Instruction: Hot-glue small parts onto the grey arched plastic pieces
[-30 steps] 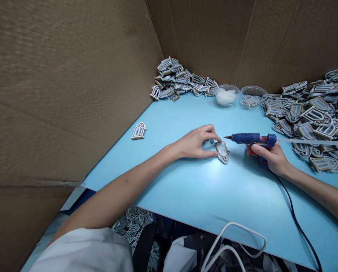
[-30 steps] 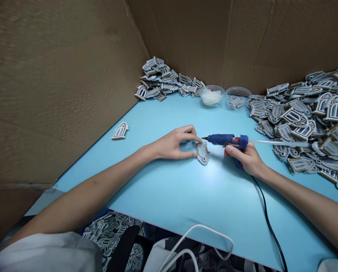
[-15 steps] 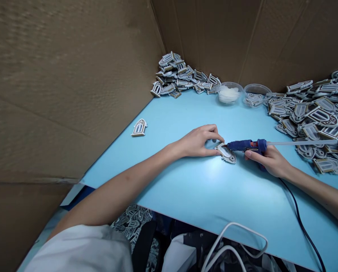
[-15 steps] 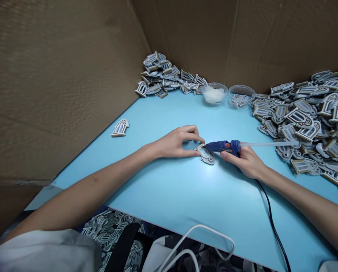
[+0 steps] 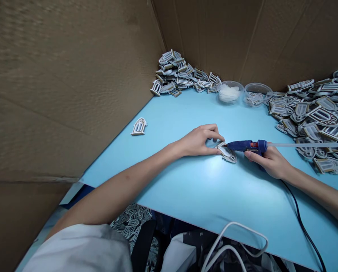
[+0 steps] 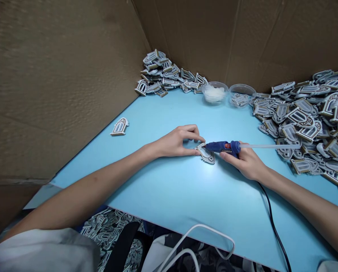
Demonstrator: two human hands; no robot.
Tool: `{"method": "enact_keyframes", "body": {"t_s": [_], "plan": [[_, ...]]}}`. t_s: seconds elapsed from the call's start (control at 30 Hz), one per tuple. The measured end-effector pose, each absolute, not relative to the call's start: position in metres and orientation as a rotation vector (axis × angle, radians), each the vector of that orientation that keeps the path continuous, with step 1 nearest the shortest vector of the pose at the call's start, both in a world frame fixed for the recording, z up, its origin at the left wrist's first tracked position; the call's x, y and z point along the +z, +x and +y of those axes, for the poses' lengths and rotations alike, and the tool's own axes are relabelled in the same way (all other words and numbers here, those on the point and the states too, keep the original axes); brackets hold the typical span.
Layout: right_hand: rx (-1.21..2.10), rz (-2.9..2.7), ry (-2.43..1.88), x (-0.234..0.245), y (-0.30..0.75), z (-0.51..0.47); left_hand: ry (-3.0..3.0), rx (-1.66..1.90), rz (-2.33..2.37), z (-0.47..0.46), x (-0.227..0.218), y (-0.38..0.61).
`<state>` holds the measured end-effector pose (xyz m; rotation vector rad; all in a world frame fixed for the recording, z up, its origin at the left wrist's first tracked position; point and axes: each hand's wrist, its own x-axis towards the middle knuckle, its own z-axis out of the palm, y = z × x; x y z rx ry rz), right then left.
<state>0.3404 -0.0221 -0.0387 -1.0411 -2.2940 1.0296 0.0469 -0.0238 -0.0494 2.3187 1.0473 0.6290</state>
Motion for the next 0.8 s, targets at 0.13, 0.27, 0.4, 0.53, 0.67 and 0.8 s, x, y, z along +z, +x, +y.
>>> {"method": "enact_keyframes", "body": {"t_s": [0.13,0.27,0.4,0.53,0.67,0.8], "plan": [[1.035,-2.293,-1.061,-0.0412,0.341,-0.022,2.31,0.642,1.039,-0.0233,-0.05,0.0471],[1.045,-2.298,-1.066,-0.0419,0.3423,-0.0217,2.306,0.644,1.049,-0.023,-0.0504,0.0474],[1.039,-2.293,-1.082,-0.0404,0.3424,-0.0225,2.318,0.662,1.035,-0.023,-0.0515,0.0471],[1.032,-2.291,-1.066,-0.0394,0.3417,-0.023,2.323,0.677,1.023,-0.0229,-0.0529,0.0463],[1.003,-2.305,-1.035,-0.0395,0.3422,-0.0215,2.324,0.665,1.038,-0.023,-0.0525,0.0461],[0.939,-2.364,-1.012,-0.0396,0.3416,-0.0217,2.331,0.663,1.042,-0.0226,-0.0519,0.0467]]}}
